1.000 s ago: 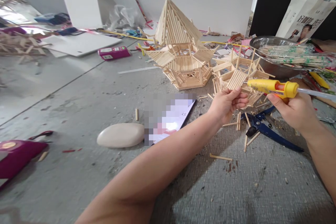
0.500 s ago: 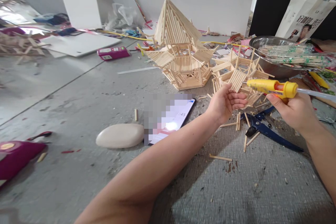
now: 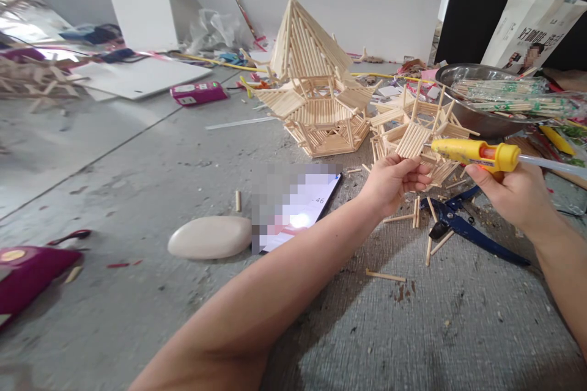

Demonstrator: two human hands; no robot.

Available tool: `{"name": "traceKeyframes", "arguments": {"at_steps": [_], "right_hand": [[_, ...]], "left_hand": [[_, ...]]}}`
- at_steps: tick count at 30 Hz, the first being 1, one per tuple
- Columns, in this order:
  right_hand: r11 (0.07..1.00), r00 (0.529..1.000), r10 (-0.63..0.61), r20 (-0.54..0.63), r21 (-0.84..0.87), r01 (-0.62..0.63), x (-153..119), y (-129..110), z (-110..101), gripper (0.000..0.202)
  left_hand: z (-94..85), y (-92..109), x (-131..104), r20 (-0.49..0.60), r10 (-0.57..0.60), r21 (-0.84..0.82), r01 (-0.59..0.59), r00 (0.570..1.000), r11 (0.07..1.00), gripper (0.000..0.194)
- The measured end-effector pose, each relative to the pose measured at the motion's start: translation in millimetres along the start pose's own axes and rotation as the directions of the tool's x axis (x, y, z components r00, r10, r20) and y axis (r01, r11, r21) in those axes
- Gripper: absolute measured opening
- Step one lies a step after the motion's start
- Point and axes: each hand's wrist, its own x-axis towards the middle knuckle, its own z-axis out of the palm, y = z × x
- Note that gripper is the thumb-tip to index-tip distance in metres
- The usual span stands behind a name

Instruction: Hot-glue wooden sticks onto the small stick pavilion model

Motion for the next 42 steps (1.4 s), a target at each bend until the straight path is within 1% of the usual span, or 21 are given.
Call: {"name": "traceKeyframes", "arguments": {"at_steps": [6, 12, 17, 24, 30, 34, 39, 42], "right_hand": [[1.0, 1.0, 0.017, 0.015, -0.017, -0.016, -0.7, 1.7, 0.6, 0.04], [1.0, 1.0, 0.02, 0.003, 0.007, -0.02, -0.1, 1.9, 1.9, 0.037], [1.0, 1.0, 0.008, 0.001, -0.003, -0.008, 1.6, -0.4, 0.5, 0.037], [1.0, 1.0, 0.003, -0.006, 0.01, -0.003, 2.0, -1.5, 0.6, 0.035], [1.0, 1.0, 0.017, 0.004, -0.007, -0.017, 2.2, -1.7, -0.2, 0.037], [0.999, 0.999, 0.036, 0.011, 0.005, -0.036, 1.7, -1.1, 0.2, 0.038], [1.0, 1.0, 0.02, 0.006, 0.002, -0.02, 2.0, -1.1, 1.4, 0.036], [1.0, 1.0, 0.017, 0.016, 0.008, -0.017, 3.4, -1.3, -5.1, 0.035]], "left_hand": [[1.7, 0.2, 0.2, -0.013, 0.011, 0.015, -0.011, 1.0, 1.0, 0.02], [1.6, 1.7, -1.3, -0.015, 0.001, -0.008, -0.001, 1.0, 1.0, 0.017], [-0.7, 3.1, -1.1, -0.008, -0.061, -0.023, 0.06, 0.998, 0.998, 0.021], [-2.8, 4.3, 0.5, 0.014, -0.094, -0.071, 0.095, 0.995, 0.993, 0.023], [-3.9, 7.5, 0.0, 0.031, -0.154, -0.099, 0.157, 0.988, 0.983, 0.028], [-2.3, 8.9, -1.4, 0.035, -0.146, -0.125, 0.149, 0.989, 0.981, 0.033], [0.4, 7.1, -0.7, 0.024, -0.118, -0.015, 0.118, 0.993, 0.993, 0.024], [-4.8, 9.8, -0.4, 0.057, -0.126, 0.072, 0.122, 0.99, 0.99, 0.023]]}}
